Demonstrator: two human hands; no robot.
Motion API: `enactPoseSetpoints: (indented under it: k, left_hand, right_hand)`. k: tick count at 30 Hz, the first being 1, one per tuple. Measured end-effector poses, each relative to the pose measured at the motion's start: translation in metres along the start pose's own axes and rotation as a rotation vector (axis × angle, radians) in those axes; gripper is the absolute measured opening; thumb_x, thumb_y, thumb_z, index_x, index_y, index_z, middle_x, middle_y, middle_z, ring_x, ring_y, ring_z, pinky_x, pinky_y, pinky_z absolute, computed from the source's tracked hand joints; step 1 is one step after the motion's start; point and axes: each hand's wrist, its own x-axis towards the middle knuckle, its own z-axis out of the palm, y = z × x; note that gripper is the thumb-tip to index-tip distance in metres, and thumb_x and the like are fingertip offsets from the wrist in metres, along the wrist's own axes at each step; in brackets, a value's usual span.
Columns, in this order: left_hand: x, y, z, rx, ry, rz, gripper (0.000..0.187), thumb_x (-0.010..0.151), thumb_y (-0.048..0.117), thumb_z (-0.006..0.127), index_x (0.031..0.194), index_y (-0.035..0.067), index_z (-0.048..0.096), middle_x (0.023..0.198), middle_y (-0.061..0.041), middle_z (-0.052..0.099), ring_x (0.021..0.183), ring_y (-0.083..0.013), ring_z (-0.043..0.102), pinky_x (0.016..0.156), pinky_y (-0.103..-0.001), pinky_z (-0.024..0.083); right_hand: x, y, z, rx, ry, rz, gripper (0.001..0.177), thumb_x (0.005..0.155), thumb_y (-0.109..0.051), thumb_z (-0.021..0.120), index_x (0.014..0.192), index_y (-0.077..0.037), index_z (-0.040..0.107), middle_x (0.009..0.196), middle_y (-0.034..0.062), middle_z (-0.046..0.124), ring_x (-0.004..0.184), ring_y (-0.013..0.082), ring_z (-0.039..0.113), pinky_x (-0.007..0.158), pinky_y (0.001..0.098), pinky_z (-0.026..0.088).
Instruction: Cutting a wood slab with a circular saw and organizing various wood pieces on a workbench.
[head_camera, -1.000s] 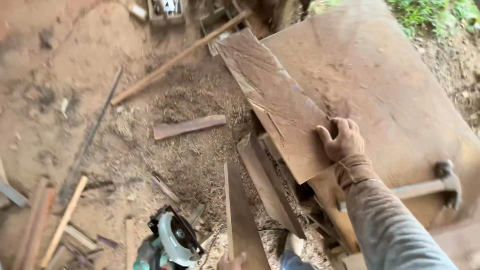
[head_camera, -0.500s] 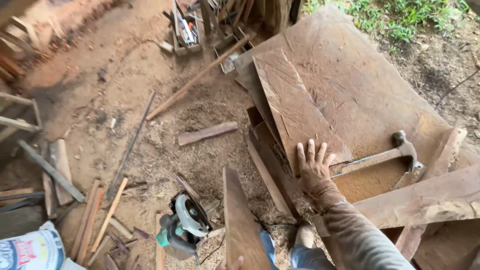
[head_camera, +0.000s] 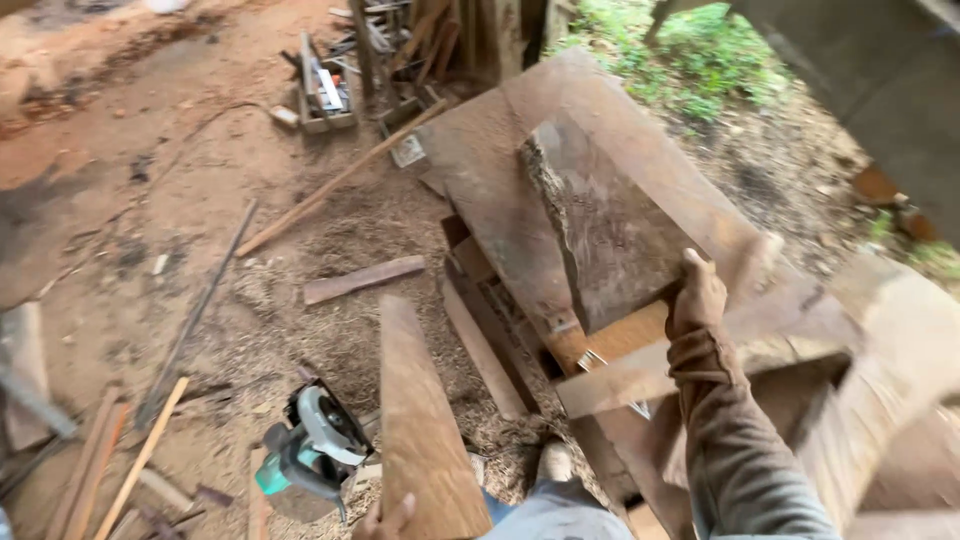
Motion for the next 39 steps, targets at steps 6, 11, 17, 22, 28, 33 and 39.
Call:
enactPoseSetpoints:
  k: [6, 11, 17, 22, 28, 33, 39]
  left_hand:
    - [-0.046, 0.132, 0.031, 0.270, 0.058, 0.057, 0.054, 0.088, 0.017, 0.071, 0.135, -0.009, 0.063, 0.114, -0.028, 0.074, 0.095, -0.0401, 0.072, 0.081, -0.054, 0.054]
    - [-0.036, 0.171, 0.035, 0.219, -0.135, 0.346, 0.049, 0.086, 0.013, 0.072, 0.129, -0.010, 0.065, 0.109, -0.027, 0.074, 0.078, -0.0313, 0.071, 0.059, -0.038, 0.055]
    - [-0.095, 0.236, 0.084, 0.229, -0.428, 0.108, 0.042, 0.080, 0.016, 0.069, 0.117, -0.002, 0.063, 0.092, -0.015, 0.071, 0.068, -0.0257, 0.071, 0.048, -0.039, 0.060]
    - [-0.111, 0.239, 0.122, 0.497, -0.611, 0.310, 0.035, 0.077, 0.021, 0.070, 0.105, -0.001, 0.070, 0.078, -0.012, 0.073, 0.058, -0.0186, 0.067, 0.045, -0.031, 0.054]
    - [-0.115, 0.197, 0.173, 0.517, -0.760, 0.368, 0.025, 0.078, 0.020, 0.075, 0.094, 0.001, 0.070, 0.069, -0.008, 0.068, 0.049, -0.0153, 0.059, 0.039, -0.029, 0.050]
    - [-0.135, 0.165, 0.215, 0.544, -0.831, 0.346, 0.022, 0.080, 0.019, 0.076, 0.093, 0.002, 0.069, 0.070, -0.006, 0.067, 0.050, -0.0132, 0.059, 0.039, -0.028, 0.050]
    - [-0.133, 0.090, 0.256, 0.426, -1.028, 0.270, 0.020, 0.085, 0.016, 0.078, 0.096, 0.002, 0.068, 0.074, -0.003, 0.066, 0.056, -0.0091, 0.058, 0.046, -0.024, 0.048]
  right_hand:
    - [-0.195, -0.082, -0.039, 0.694, 0.331, 0.276, 0.038, 0.099, -0.034, 0.062, 0.120, -0.004, 0.069, 0.106, 0.0070, 0.074, 0.087, 0.0221, 0.073, 0.080, 0.0351, 0.060]
    - [-0.312, -0.056, -0.042, 0.790, 0.526, 0.347, 0.041, 0.094, -0.031, 0.064, 0.129, -0.010, 0.063, 0.118, 0.0079, 0.071, 0.100, 0.0268, 0.069, 0.090, 0.0456, 0.057]
    - [-0.375, -0.055, -0.023, 0.683, 0.566, 0.571, 0.049, 0.098, -0.039, 0.060, 0.130, -0.002, 0.060, 0.116, 0.0160, 0.072, 0.104, 0.0349, 0.070, 0.095, 0.0533, 0.057]
    - [-0.401, -0.040, -0.019, 0.343, 0.316, 0.895, 0.066, 0.099, -0.055, 0.047, 0.128, 0.002, 0.062, 0.118, 0.0193, 0.075, 0.107, 0.0359, 0.073, 0.091, 0.0517, 0.056]
    - [-0.427, -0.080, 0.005, 0.045, 0.338, 0.629, 0.062, 0.097, -0.053, 0.049, 0.133, -0.004, 0.061, 0.129, 0.0121, 0.068, 0.115, 0.0286, 0.068, 0.094, 0.0467, 0.057]
    - [-0.429, -0.094, -0.005, 0.347, 0.196, 0.591, 0.059, 0.099, -0.051, 0.050, 0.136, -0.006, 0.065, 0.123, 0.0123, 0.069, 0.101, 0.0211, 0.068, 0.086, 0.0385, 0.056]
    - [-0.435, -0.055, -0.054, 0.109, 0.514, 0.431, 0.042, 0.103, -0.033, 0.066, 0.125, 0.002, 0.065, 0.108, 0.0075, 0.069, 0.090, 0.0108, 0.061, 0.079, 0.0248, 0.052]
